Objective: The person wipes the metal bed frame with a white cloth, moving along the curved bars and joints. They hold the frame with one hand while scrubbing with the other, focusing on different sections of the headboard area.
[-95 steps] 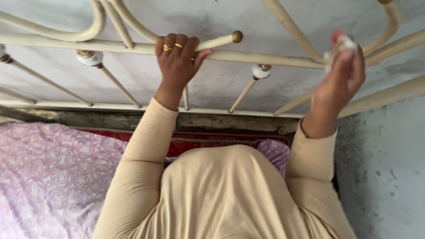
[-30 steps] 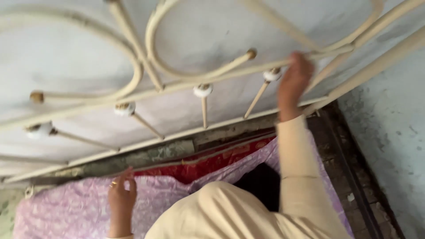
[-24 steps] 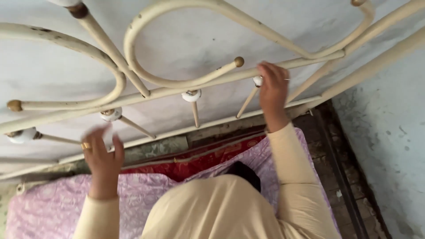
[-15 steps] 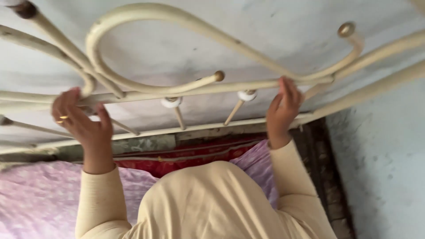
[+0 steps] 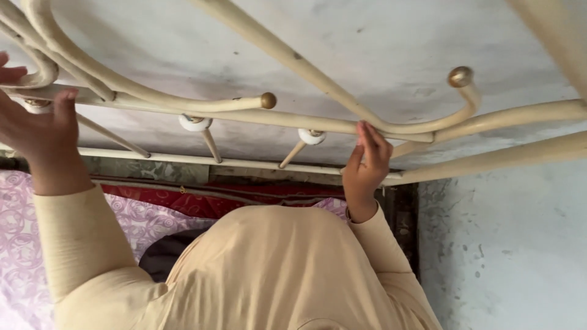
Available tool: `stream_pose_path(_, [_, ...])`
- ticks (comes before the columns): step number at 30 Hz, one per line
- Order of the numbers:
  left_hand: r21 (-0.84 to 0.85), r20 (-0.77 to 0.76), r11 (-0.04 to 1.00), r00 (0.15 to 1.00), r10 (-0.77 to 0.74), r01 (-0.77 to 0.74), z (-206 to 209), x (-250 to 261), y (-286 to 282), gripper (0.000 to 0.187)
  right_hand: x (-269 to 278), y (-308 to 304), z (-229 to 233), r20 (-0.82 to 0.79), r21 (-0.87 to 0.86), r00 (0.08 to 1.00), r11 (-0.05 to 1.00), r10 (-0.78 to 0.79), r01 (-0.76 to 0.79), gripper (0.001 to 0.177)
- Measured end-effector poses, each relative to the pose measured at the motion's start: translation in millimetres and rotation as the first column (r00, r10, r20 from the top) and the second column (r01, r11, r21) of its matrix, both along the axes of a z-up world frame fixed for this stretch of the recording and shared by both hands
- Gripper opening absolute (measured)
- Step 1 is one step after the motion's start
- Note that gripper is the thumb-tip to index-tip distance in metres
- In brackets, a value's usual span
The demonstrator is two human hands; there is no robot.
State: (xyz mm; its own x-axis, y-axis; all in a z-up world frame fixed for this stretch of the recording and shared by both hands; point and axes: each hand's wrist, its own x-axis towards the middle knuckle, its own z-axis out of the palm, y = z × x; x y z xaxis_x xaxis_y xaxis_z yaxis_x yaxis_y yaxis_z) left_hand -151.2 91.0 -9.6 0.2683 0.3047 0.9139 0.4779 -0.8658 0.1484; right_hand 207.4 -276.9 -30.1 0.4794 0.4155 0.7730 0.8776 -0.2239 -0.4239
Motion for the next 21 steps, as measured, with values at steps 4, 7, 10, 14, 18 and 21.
stream_pose_path(4, [-0.097,0.029,0.958,0.963,-0.268,0.27,-4,-8,33,0.063,-10,10,2,0.041,0.008,0.996,0.997,-0.074,0.074,0.038])
stream_pose_path(7, [0.002,0.009,0.991,0.991,-0.135,0.135,-5,-13,57,0.082,-39,27,5,0.065,0.036,0.989,0.991,-0.132,0.129,0.025])
stream_pose_path(10, [0.162,0.036,0.985,0.997,-0.069,0.063,9,-2,68,0.076,-78,61,19,-0.134,0.128,0.991,0.992,-0.005,0.022,0.017])
stream_pose_path(14, [0.128,0.099,0.991,0.995,0.034,-0.047,0,5,80,0.071,-118,101,11,-0.181,0.144,0.98,0.988,0.082,-0.056,0.016])
stream_pose_path(18, [0.154,0.121,0.988,0.993,-0.012,-0.007,9,10,74,0.062,-149,133,18,-0.096,0.047,0.98,0.985,0.172,-0.168,0.015])
stream_pose_path(21, [0.14,0.124,0.99,0.992,-0.033,0.015,20,8,64,0.058,-161,149,13,-0.072,0.035,0.981,0.983,0.181,-0.179,0.012])
